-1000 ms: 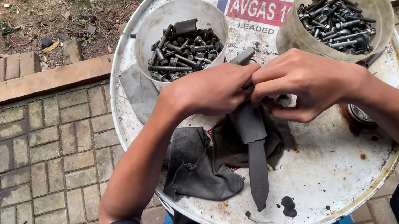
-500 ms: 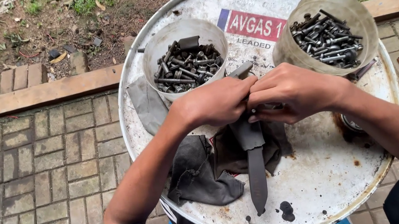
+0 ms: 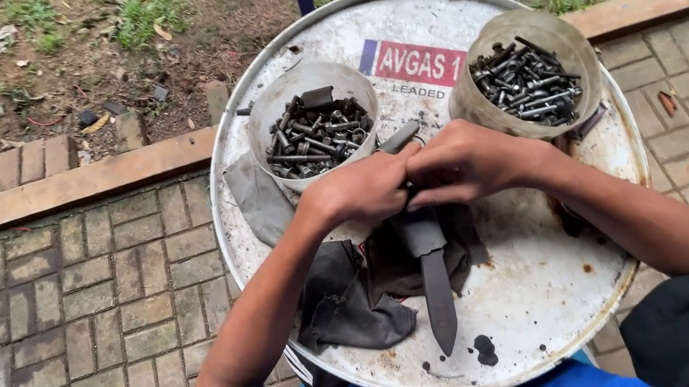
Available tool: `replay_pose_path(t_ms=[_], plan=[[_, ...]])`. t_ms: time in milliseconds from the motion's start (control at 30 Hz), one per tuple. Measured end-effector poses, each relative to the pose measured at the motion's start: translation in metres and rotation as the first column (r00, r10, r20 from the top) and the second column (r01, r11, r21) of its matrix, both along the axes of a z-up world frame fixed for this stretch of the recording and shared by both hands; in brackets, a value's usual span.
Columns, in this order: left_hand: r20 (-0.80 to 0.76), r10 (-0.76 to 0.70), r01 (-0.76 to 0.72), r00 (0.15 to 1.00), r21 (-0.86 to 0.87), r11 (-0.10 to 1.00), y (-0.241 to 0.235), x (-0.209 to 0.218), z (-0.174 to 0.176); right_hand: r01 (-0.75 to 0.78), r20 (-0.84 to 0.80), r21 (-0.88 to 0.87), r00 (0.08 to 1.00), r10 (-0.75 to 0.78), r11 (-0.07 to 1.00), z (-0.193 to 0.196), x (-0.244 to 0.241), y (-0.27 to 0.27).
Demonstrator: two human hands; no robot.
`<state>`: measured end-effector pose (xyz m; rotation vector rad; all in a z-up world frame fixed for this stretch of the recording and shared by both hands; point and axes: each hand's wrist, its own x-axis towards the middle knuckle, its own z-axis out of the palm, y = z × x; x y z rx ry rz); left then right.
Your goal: The person cleans small metal parts by hand using a dark cloth over a white barrel lid. They pick up individual parts from two containers, wipe them, and place them back into the containers.
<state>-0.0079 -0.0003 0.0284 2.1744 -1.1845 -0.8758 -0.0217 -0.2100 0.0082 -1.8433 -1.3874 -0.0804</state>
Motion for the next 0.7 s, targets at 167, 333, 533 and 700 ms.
replay_pose_path(t_ms=[167,333,533,700], plan=[[-0.027,-0.006,0.007,1.0,0.044,0.999,0.0,-0.002,0.016,0.182,0.069,-0.2,0.983,-0.171,0.963,0.031,-0.026,0.004],[-0.004,-0.08,0.079,0.997,0.164,0.983,-0.019,0.0,0.014,0.396,0.147,-0.341,0.918,-0.368,0.852,0.027,-0.059,-0.004],[0.222,-0.175,0.139,0.959,0.169,0.976,-0.048,0.011,-0.027,0.584,-0.047,-0.263,0.787,-0.615,0.768,-0.003,-0.085,-0.012],[0.249,-0.044,0.073,0.967,-0.107,0.992,-0.048,0.017,-0.047,0.763,0.014,-0.111,0.642,-0.766,0.637,-0.027,-0.08,-0.022]])
